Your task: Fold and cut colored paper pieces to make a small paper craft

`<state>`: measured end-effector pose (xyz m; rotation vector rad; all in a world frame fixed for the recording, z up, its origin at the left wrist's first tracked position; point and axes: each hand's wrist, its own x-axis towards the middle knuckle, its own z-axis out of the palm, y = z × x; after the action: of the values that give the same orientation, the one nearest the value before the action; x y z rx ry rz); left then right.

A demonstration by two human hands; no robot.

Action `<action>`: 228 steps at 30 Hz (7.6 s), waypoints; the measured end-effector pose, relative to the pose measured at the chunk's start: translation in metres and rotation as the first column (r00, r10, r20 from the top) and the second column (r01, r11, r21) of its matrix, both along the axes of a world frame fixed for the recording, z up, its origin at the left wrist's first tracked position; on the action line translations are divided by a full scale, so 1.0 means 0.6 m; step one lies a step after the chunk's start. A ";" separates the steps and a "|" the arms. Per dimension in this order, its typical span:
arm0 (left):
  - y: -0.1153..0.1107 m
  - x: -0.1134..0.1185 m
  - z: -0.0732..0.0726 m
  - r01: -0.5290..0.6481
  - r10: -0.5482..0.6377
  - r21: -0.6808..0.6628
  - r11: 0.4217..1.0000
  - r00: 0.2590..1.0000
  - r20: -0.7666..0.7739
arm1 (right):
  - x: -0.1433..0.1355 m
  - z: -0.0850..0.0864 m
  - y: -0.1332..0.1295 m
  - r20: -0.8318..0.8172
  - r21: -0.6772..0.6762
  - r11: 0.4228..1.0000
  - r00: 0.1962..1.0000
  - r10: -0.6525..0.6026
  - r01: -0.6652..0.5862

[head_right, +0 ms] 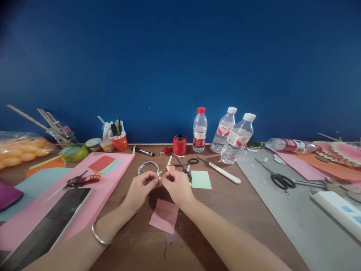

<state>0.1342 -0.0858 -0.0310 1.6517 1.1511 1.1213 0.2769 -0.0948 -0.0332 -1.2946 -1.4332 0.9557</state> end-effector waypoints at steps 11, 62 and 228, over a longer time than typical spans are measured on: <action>-0.001 0.000 -0.002 0.009 -0.009 0.002 1.000 1.000 -0.022 | -0.002 0.004 -0.001 0.000 -0.028 1.000 1.000 0.000 0.000; 0.000 0.001 -0.001 -0.020 0.023 0.032 0.999 0.996 -0.091 | -0.002 -0.007 0.001 0.012 -0.053 0.998 1.000 0.024 -0.023; -0.001 -0.002 0.013 -0.046 0.046 0.007 0.999 0.998 -0.031 | -0.016 -0.001 -0.008 -0.024 -0.024 1.000 1.000 0.010 -0.011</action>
<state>0.1327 -0.0861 -0.0233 1.6603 1.2116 1.1328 0.2674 -0.0999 -0.0336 -1.2900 -1.4152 0.9950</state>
